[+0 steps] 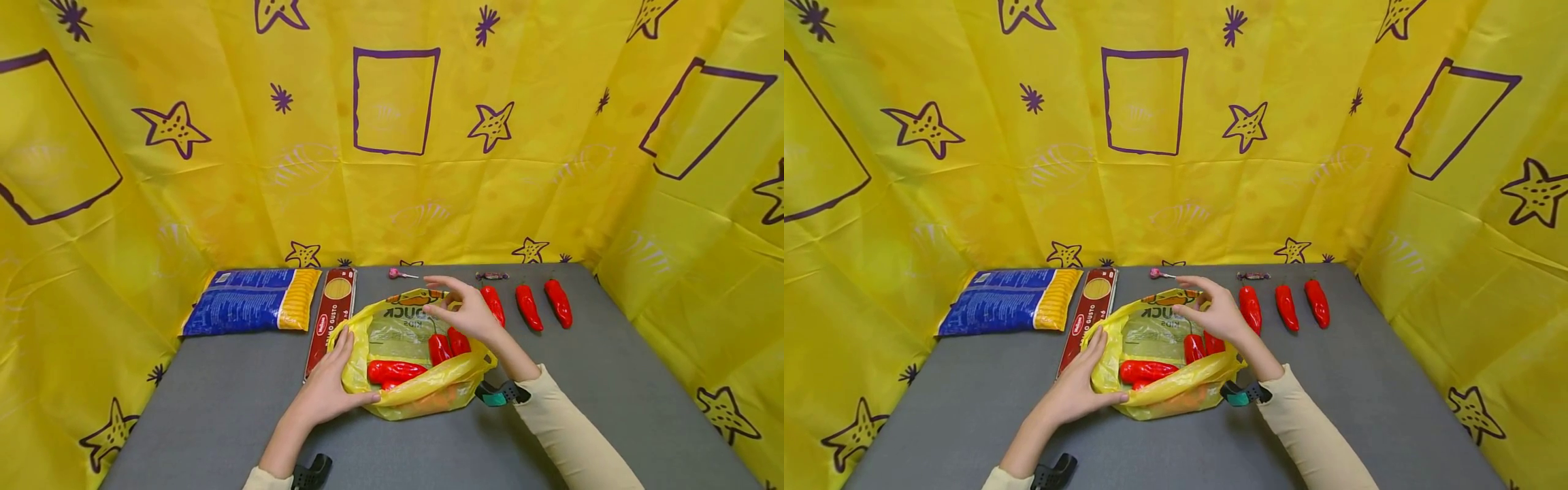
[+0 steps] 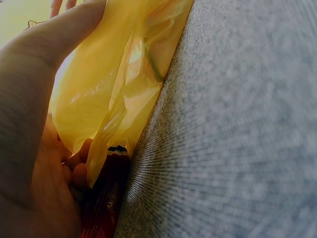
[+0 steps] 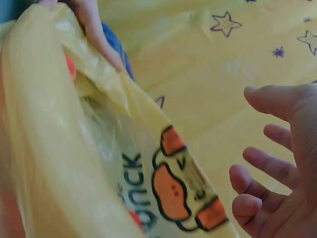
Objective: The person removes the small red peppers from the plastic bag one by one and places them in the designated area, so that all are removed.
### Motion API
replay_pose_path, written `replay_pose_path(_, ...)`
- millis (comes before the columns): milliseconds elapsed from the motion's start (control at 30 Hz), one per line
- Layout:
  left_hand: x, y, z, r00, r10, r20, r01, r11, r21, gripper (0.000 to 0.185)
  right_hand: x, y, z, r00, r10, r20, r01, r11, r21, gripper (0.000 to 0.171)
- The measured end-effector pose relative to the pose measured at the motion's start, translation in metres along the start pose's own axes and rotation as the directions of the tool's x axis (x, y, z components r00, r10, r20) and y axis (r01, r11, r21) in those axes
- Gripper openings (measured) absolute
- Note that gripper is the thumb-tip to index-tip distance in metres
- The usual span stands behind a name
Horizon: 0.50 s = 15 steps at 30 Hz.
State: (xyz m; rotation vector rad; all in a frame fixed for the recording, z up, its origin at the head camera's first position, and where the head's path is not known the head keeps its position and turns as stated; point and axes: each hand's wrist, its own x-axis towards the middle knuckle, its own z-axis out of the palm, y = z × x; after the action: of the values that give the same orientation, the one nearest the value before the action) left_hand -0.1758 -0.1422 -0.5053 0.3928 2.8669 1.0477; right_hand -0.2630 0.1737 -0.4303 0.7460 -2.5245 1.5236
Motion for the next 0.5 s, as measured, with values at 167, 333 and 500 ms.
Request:
replay_pose_path(167,0.0,-0.001,0.001,1.0,0.01,-0.008,-0.01,1.0,-0.002,0.133,0.007,-0.003,0.018,0.997,-0.034,0.067,0.031,0.999,0.044,0.053)
replay_pose_path(333,0.0,-0.002,0.001,1.0,0.018,-0.01,-0.018,1.0,-0.003,0.132,0.013,-0.007,0.032,0.985,-0.064,0.162,0.053,0.996,0.066,0.046)
replay_pose_path(500,0.0,-0.002,0.0,1.0,0.019,-0.001,-0.019,1.0,-0.002,0.132,0.017,-0.01,0.043,0.971,-0.06,0.231,0.047,0.997,0.063,0.044)
